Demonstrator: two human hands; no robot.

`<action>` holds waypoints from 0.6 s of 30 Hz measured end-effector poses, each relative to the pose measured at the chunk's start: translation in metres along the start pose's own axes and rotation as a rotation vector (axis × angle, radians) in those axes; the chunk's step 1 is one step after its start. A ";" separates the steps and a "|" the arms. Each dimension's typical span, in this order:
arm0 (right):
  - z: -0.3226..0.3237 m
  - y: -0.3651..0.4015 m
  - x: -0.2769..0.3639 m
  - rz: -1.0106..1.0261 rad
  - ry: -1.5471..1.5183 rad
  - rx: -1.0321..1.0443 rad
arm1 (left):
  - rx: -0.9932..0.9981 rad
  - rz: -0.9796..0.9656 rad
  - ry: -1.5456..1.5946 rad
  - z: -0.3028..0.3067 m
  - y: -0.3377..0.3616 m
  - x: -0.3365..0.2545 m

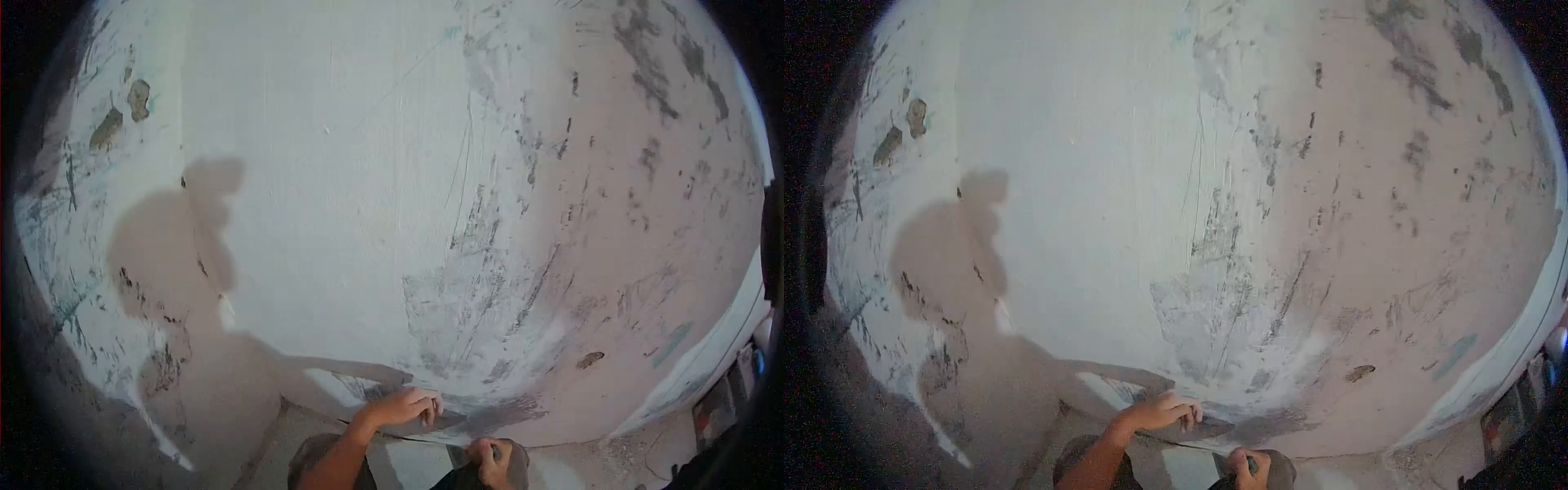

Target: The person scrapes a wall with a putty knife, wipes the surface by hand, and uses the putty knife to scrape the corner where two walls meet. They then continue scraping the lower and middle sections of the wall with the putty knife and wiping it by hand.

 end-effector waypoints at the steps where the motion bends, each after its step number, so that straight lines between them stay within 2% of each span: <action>1: 0.013 0.009 -0.009 -0.130 0.104 -0.042 | -0.003 0.005 0.019 0.001 -0.001 -0.011; 2: 0.023 0.008 -0.019 -0.130 0.049 -0.135 | 0.023 0.043 -0.039 0.000 -0.001 -0.023; 3: 0.018 0.005 -0.008 -0.140 0.063 -0.138 | 0.052 0.080 -0.099 -0.003 -0.001 -0.031; 4: 0.004 -0.009 0.013 -0.134 0.045 -0.157 | -0.040 0.049 -0.178 -0.003 -0.003 -0.034; 5: -0.002 -0.016 0.025 -0.124 0.024 -0.177 | -0.038 0.047 -0.171 -0.008 -0.001 -0.038; 6: 0.013 -0.019 0.001 -0.219 -0.143 -0.275 | -0.223 -0.136 -0.381 -0.007 0.001 -0.052; 7: 0.008 -0.019 0.006 -0.214 -0.135 -0.273 | -0.414 -0.323 -0.588 -0.007 0.005 -0.068; 8: -0.001 -0.019 0.011 -0.178 -0.043 -0.260 | -0.419 -0.330 -0.581 -0.009 0.005 -0.080; 9: -0.006 -0.018 0.015 -0.144 0.047 -0.248 | -0.553 -0.474 -0.614 -0.005 0.009 -0.101; 10: -0.008 -0.021 0.015 -0.069 0.158 -0.107 | -0.683 -0.613 -0.642 -0.001 0.015 -0.123; 13: -0.017 -0.016 0.013 -0.159 0.197 -0.044 | -0.784 -0.667 -0.636 0.009 0.015 -0.174; 14: -0.020 -0.016 0.015 -0.106 0.242 -0.031 | -0.826 -0.713 -0.699 0.012 0.013 -0.187; 18: -0.014 -0.017 0.011 -0.069 0.267 -0.071 | -0.876 -0.803 -0.870 0.022 0.001 -0.197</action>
Point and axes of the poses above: each hand's wrist, its own y-axis away from the middle knuckle, its own z-axis out of the back of the hand, x = y × z, the point moved 4 cm from there along -y, towards the middle knuckle, and after that the axes turned 10 degrees about -x, right-handed, at the moved point
